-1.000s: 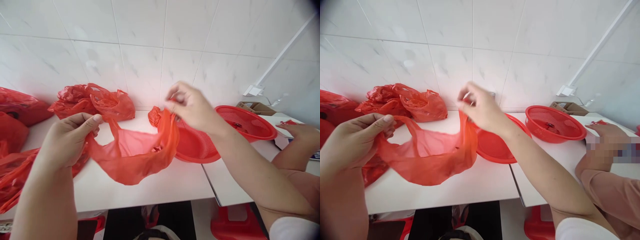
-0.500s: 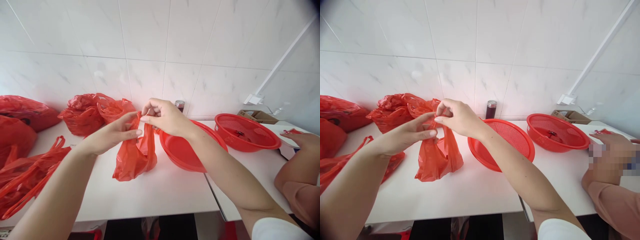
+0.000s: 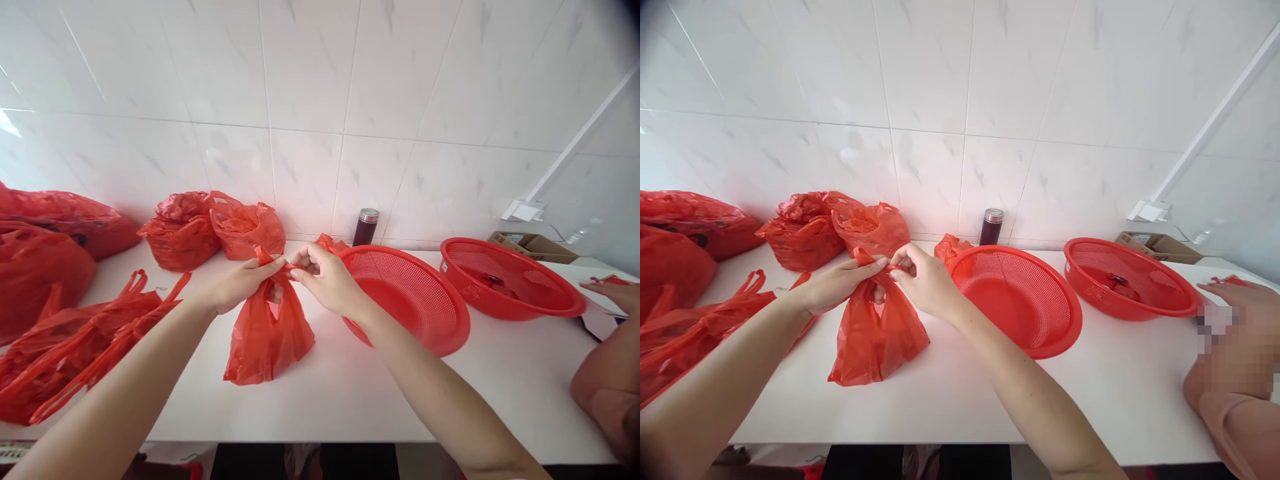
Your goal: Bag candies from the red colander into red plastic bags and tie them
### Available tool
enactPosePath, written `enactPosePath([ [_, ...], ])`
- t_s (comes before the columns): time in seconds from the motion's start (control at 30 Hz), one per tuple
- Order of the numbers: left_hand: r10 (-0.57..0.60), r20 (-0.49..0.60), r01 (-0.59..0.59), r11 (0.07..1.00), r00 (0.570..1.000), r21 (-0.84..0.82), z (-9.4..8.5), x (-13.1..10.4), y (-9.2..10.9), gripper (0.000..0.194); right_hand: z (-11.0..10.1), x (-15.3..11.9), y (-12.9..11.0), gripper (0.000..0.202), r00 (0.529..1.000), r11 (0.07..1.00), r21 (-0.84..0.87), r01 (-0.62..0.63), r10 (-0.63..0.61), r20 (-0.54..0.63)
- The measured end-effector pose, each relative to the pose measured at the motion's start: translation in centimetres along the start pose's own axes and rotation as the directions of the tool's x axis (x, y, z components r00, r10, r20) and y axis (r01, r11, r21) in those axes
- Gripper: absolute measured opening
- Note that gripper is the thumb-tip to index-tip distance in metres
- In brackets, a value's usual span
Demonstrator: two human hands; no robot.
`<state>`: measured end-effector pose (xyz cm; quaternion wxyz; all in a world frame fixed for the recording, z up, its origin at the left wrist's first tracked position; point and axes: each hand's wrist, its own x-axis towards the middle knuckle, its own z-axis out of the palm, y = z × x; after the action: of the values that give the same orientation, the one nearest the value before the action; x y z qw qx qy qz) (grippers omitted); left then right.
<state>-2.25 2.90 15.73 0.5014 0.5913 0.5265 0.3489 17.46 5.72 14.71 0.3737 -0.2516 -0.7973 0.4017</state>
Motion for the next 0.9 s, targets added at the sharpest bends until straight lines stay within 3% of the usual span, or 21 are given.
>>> enactPosePath([
  [0.1,0.088,0.029,-0.092,0.985,0.996,0.146,-0.5,-0.3,-0.1,0.031,0.8,-1.5,-1.3,0.01,0.998,0.999,0.02,0.048,-0.048,0.037],
  [0.17,0.116,0.07,-0.131,0.946,0.991,0.295,-0.7,-0.7,0.0,0.026,1.2,-1.7,-1.2,0.014,0.997,0.997,0.036,0.073,-0.071,-0.041],
  [0.27,0.129,0.094,-0.158,0.873,0.987,0.461,-0.6,-1.1,0.2,0.021,1.9,-0.6,0.9,0.023,0.992,0.995,0.098,0.033,-0.021,-0.128],
  [0.33,0.163,0.073,-0.177,0.833,0.984,0.524,-0.2,-1.2,0.0,0.018,2.6,0.2,2.8,0.029,0.996,0.99,0.129,-0.051,0.06,-0.064],
  [0.4,0.218,-0.018,-0.159,0.765,0.976,0.624,0.2,-1.2,-0.4,0.017,3.5,0.7,4.4,0.03,0.993,0.979,0.172,-0.109,0.114,-0.02],
  [0.47,0.323,-0.128,-0.13,0.669,0.938,0.732,0.6,-1.0,-1.2,0.022,4.2,0.7,5.2,0.029,0.992,0.949,0.29,-0.125,0.119,0.035],
  [0.57,0.496,-0.161,-0.173,0.56,0.853,0.81,0.9,-0.8,-2.6,0.033,4.5,0.2,5.6,0.027,0.98,0.854,0.488,-0.181,0.114,0.163],
  [0.63,0.536,-0.147,-0.221,0.562,0.832,0.797,0.9,-0.8,-3.5,0.032,4.5,-0.2,5.6,0.026,0.967,0.814,0.529,-0.239,0.149,0.207],
  [0.73,0.466,-0.131,-0.237,0.65,0.875,0.722,0.6,-1.2,-4.5,0.034,4.6,-0.7,5.8,0.029,0.968,0.857,0.452,-0.247,0.199,0.153],
  [0.83,0.306,-0.179,-0.129,0.763,0.935,0.633,-0.4,-2.4,-6.0,0.042,5.6,-1.1,6.8,0.032,0.979,0.916,0.354,-0.187,0.203,-0.005],
  [0.9,0.219,-0.236,-0.03,0.79,0.947,0.612,-1.5,-3.6,-7.5,0.044,6.5,-1.4,8.3,0.033,0.963,0.901,0.385,-0.2,0.254,-0.092],
])
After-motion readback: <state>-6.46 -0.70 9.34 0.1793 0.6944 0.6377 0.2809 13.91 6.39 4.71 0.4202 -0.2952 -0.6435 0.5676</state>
